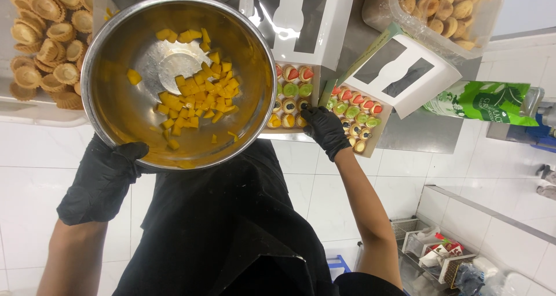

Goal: Decorating small tarts with strawberries and mango chunks in a bakery production area.

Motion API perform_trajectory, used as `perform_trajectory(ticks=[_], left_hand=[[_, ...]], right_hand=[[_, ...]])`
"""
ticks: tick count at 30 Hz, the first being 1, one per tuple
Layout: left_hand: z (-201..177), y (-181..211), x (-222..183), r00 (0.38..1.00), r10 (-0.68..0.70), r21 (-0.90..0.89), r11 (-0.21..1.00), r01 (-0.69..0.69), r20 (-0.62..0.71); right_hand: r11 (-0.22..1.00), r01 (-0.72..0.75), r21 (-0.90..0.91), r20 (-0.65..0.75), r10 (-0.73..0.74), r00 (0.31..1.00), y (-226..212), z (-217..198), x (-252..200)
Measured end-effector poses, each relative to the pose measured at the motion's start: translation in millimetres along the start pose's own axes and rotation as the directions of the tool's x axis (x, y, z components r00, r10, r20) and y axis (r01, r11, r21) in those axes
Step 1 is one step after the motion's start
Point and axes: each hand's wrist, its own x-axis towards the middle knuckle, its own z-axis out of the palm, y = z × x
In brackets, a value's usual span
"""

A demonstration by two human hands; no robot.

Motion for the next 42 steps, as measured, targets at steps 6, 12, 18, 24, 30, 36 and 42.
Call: perform_trajectory(ticks=[6, 12, 18, 24, 30, 36, 42], left_hand=[[8, 5, -5, 1.0, -0.007, -0.023, 1.0, 0.007, -0.018], [-18, -24, 1, 0.994, -0.025, 0.11, 0.993, 0.037, -0.109], [16, 9, -4, 0.997, -0.02, 0.033, 0.999, 0.022, -0.078], [-1, -11, 0, 0.994, -0.012, 0.147, 0.989, 0.028, -0.109], [5, -3, -4, 0.997, -0.002, 0.022, 1.0, 0.004, -0.075], [9, 2, -6, 0.995, -0.005, -0.011, 1.0, 0.004, -0.101], [-16, -20, -1, 0.992, 0.007, 0.107, 0.994, 0.007, -0.128]], right_hand=[[0.995, 0.043, -0.092, 0.134, -0.03, 0.991, 22, 13, 3], [0.991, 0.107, -0.079, 0.113, -0.097, 0.989, 14, -14, 7], [0.998, 0.06, 0.017, 0.173, -0.062, 0.983, 32, 11, 7], [0.911, 0.326, -0.253, 0.279, -0.254, 0.926, 21, -2, 26], [0.905, 0.369, -0.214, 0.331, -0.288, 0.899, 34, 6, 26], [0.913, 0.366, -0.181, 0.273, -0.311, 0.91, 43, 15, 19], [0.907, 0.297, -0.298, 0.318, -0.199, 0.927, 32, 11, 16]])
